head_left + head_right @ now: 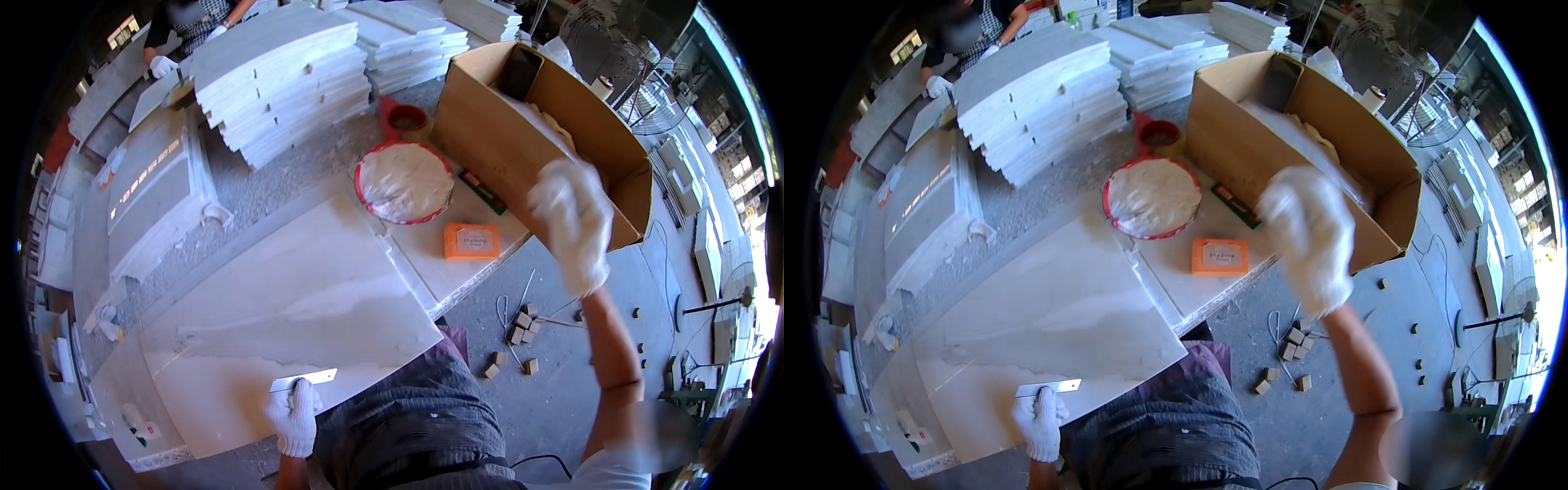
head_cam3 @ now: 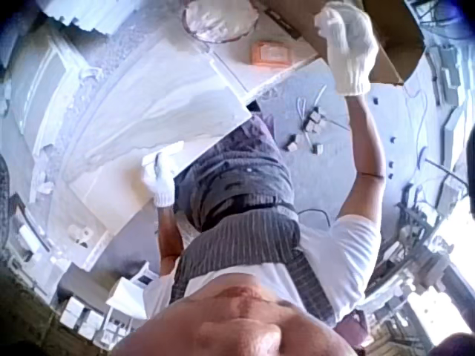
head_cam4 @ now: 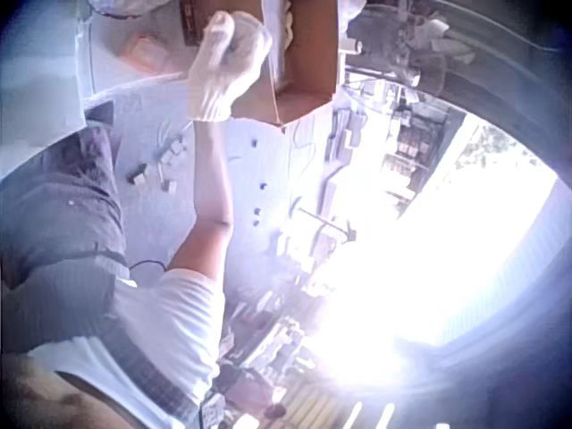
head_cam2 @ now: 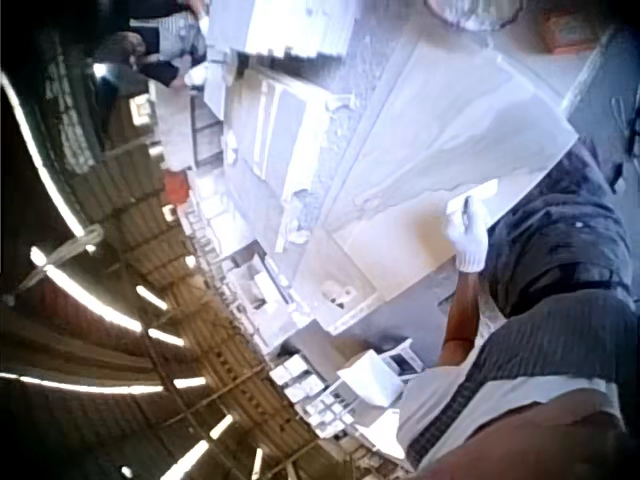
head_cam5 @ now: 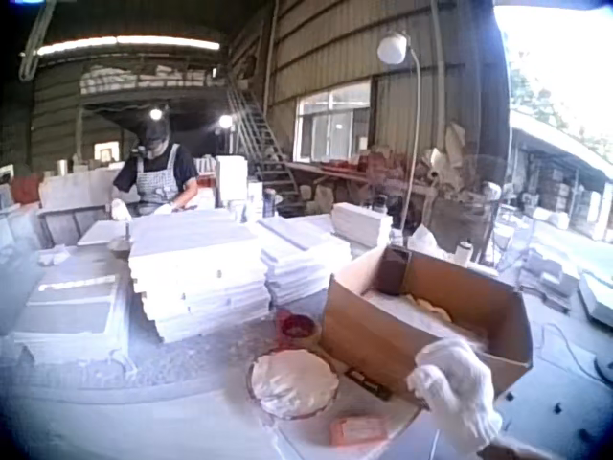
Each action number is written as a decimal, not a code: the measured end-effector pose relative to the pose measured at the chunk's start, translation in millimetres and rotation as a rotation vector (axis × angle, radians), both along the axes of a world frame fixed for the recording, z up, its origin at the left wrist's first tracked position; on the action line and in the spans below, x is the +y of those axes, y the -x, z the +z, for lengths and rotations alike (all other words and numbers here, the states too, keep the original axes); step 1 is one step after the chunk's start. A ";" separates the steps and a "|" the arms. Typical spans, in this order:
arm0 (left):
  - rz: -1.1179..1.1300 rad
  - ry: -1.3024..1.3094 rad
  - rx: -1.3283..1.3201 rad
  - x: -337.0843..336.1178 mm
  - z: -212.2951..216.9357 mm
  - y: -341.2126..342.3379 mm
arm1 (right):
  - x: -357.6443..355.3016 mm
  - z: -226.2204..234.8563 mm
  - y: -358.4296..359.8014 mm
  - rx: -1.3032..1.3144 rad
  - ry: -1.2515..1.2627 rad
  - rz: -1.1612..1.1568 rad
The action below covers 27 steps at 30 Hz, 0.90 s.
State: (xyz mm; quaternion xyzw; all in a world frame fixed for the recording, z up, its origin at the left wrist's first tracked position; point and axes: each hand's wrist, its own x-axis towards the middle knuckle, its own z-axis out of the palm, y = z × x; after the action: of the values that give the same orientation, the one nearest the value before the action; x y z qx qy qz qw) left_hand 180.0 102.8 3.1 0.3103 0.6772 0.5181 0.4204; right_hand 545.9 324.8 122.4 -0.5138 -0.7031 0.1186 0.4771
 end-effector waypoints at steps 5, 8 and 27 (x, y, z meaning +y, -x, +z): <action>-0.027 -0.087 -0.033 31.1 -17.0 -5.2 | 101.9 35.8 -66.0 0.203 0.236 -0.280; -0.079 -0.100 0.196 47.6 -38.9 -0.3 | 157.1 20.6 -96.2 0.168 0.480 -0.201; -0.093 0.013 0.513 44.0 -33.1 -23.4 | 350.8 -101.8 -150.4 -0.065 0.516 -0.504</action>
State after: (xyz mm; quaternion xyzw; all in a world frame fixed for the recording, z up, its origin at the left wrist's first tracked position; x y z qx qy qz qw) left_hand 203.4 146.9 -30.0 0.4597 0.7501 0.3980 0.2603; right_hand 696.3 675.5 20.6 -0.7780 -0.5161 0.1543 0.3233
